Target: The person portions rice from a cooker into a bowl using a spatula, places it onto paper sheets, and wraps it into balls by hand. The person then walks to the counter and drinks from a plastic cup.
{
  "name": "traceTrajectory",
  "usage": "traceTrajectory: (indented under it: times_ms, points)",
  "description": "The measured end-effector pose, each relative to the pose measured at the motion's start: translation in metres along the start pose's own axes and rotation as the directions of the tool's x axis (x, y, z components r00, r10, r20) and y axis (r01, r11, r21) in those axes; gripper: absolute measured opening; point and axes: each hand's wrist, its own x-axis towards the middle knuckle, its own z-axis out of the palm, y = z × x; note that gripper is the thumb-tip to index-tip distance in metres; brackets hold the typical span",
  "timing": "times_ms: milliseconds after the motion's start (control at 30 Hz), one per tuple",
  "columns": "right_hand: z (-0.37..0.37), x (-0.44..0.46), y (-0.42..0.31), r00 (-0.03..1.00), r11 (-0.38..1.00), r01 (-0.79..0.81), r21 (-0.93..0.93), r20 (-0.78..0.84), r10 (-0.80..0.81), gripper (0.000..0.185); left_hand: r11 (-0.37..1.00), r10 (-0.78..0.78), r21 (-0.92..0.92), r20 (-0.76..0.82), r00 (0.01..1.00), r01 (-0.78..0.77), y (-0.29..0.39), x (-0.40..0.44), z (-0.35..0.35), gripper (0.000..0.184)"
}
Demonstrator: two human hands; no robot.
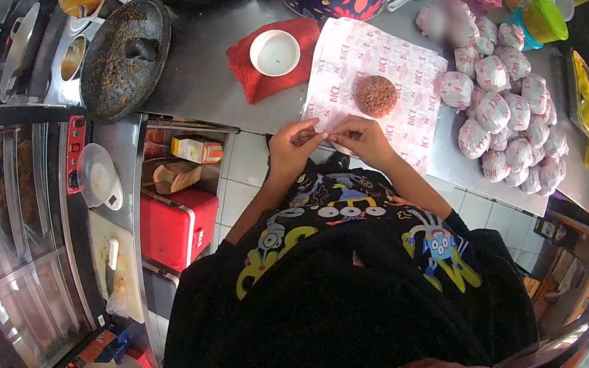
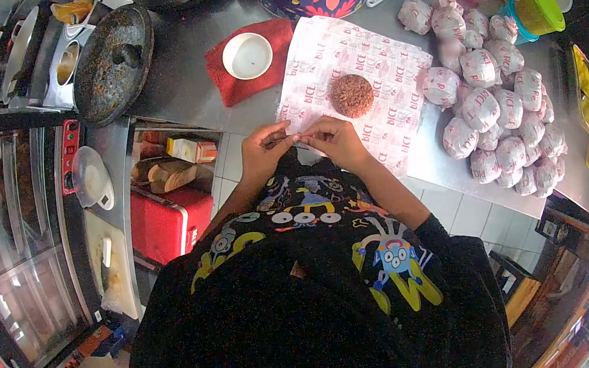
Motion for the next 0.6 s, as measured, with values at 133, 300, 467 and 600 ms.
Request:
traceTrajectory:
  times_ms: [133,300,467,600]
  points:
    - [0.001,0.0,0.005,1.0,1.0,0.0,-0.019,0.013,0.001,0.01,0.999,-0.014,0.032,0.007,1.0,0.014,0.003,-0.001,0.0,0.032]
    - [0.003,0.0,0.0,1.0,0.997,0.027,-0.078,0.003,-0.027,0.007,0.998,-0.041,-0.049,0.056,0.998,0.044,0.004,-0.001,0.002,0.03]
    - [0.006,0.0,-0.009,0.993,0.992,0.06,0.111,-0.112,-0.048,0.008,0.987,0.156,0.032,0.105,0.982,-0.16,0.011,0.009,0.0,0.023]
    - [0.005,0.002,-0.034,0.983,0.994,0.038,0.1,-0.182,-0.019,0.013,0.819,0.373,0.354,0.27,0.888,-0.452,0.021,0.03,-0.008,0.017]
